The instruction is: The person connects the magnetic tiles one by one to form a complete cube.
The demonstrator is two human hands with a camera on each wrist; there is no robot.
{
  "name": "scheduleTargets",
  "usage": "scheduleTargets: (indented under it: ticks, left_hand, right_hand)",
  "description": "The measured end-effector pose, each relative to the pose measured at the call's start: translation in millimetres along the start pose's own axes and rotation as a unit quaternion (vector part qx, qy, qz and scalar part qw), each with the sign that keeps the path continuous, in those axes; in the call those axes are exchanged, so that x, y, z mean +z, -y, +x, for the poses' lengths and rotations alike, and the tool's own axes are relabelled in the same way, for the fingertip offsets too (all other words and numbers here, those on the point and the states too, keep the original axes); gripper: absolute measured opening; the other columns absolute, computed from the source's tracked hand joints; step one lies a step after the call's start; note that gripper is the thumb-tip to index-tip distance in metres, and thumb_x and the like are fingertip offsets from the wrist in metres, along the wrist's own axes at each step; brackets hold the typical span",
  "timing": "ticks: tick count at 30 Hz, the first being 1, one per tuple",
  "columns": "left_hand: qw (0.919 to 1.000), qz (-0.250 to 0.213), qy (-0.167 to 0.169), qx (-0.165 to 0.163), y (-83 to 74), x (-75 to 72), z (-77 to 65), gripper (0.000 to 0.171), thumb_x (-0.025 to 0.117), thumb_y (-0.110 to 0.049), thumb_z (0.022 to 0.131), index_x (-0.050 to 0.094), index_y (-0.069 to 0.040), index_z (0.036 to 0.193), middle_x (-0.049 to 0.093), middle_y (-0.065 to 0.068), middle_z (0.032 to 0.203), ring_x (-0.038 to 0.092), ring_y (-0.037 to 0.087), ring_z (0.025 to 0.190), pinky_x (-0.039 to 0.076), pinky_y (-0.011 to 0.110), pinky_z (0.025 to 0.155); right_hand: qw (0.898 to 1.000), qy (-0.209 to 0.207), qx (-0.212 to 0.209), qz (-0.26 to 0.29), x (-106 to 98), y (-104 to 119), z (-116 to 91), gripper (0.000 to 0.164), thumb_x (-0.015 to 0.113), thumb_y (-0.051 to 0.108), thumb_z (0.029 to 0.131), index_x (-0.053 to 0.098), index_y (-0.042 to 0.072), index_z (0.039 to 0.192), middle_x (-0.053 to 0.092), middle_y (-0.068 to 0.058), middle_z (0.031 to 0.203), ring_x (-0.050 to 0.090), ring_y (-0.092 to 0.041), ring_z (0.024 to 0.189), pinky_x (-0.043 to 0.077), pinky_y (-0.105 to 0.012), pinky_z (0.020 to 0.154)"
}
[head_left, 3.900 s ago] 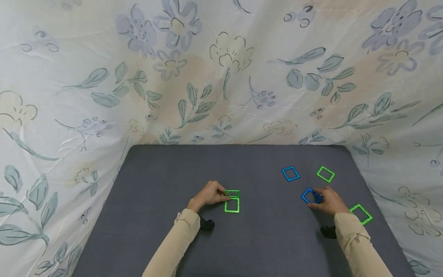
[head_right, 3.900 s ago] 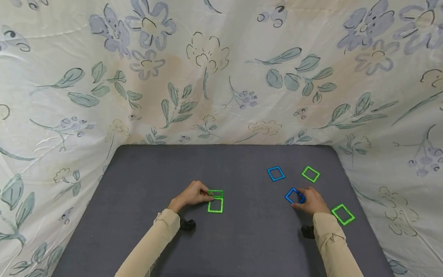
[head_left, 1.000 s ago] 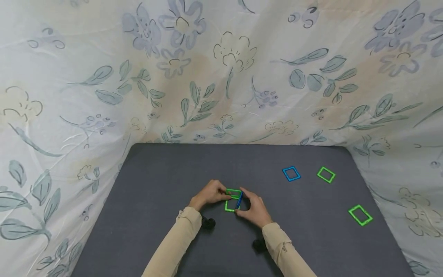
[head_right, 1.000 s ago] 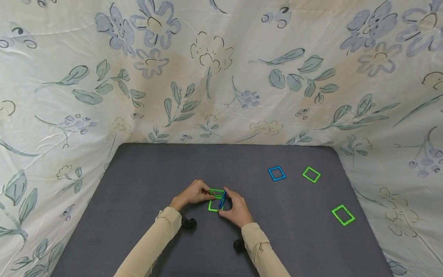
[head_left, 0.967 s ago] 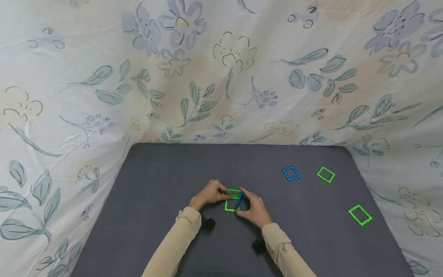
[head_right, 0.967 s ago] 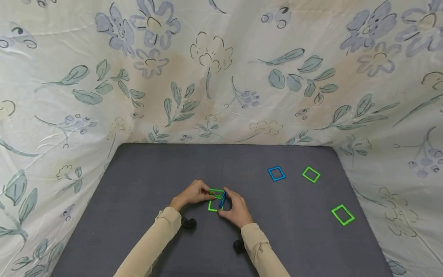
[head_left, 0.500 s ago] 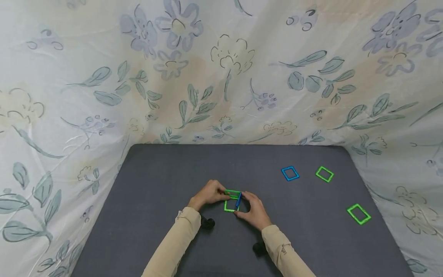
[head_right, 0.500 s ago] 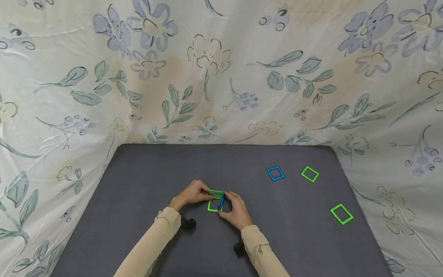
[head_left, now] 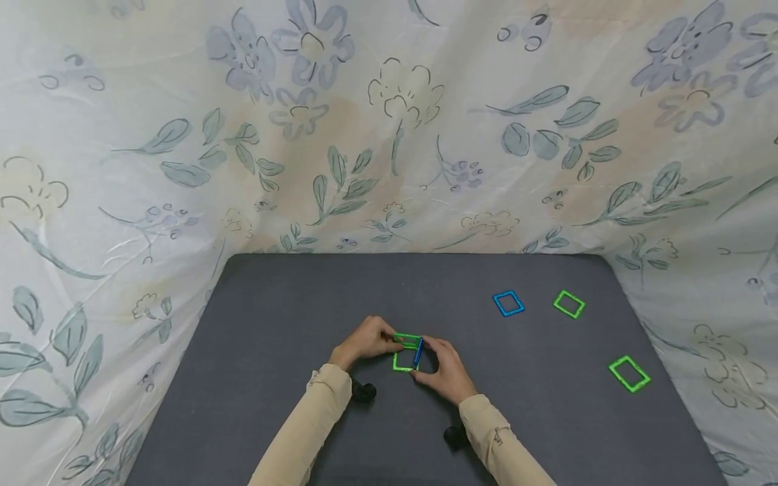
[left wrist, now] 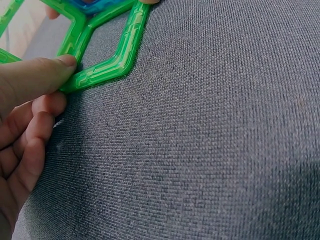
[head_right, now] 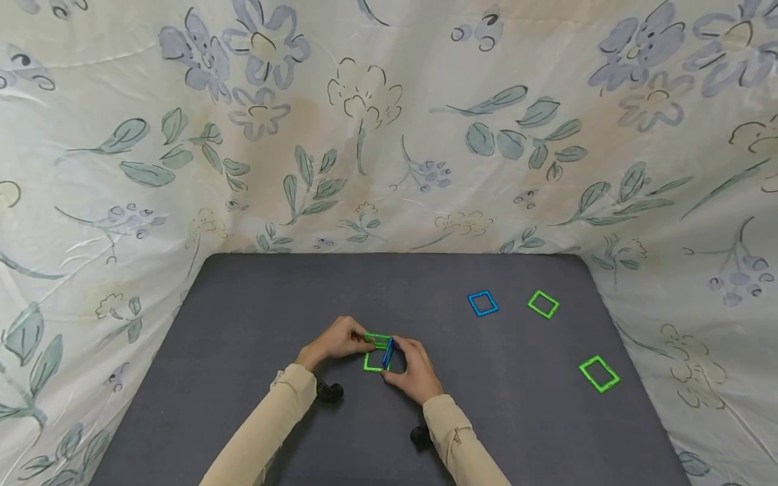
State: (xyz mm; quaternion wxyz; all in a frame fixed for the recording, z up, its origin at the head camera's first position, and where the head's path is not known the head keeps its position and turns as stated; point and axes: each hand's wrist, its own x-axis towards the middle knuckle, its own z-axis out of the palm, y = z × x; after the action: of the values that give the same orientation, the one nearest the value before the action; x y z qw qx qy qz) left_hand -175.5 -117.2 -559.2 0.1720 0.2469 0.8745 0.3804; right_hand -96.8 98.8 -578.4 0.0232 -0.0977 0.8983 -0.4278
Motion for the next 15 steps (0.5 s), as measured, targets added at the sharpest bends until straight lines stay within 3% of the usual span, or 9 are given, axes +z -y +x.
scheduleTargets:
  ticks: [11,15]
  left_hand:
    - [0.9999,0.009,0.000,0.010,-1.6,-0.5,-1.2,0.008,0.079,-0.016,0.091,0.084,-0.011,0.088,0.076,0.002,0.072,0.052,0.001,0.051,0.041,0.017,0.050]
    - [0.9988,0.045,0.012,0.016,-7.7,-4.5,-2.4,0.011,0.081,-0.019,0.089,0.083,-0.010,0.096,0.074,0.001,0.072,0.053,0.002,0.054,0.043,0.018,0.052]
  right_hand:
    - [1.000,0.006,0.006,-0.003,-1.1,0.0,-0.5,0.071,0.089,0.014,0.079,0.058,0.000,0.141,0.062,-0.019,0.133,0.057,-0.038,0.126,0.048,-0.055,0.106]
    - [1.000,0.013,0.009,-0.001,-1.3,-0.1,-1.6,0.072,0.089,0.013,0.079,0.057,0.000,0.142,0.061,-0.020,0.133,0.057,-0.038,0.126,0.048,-0.056,0.106]
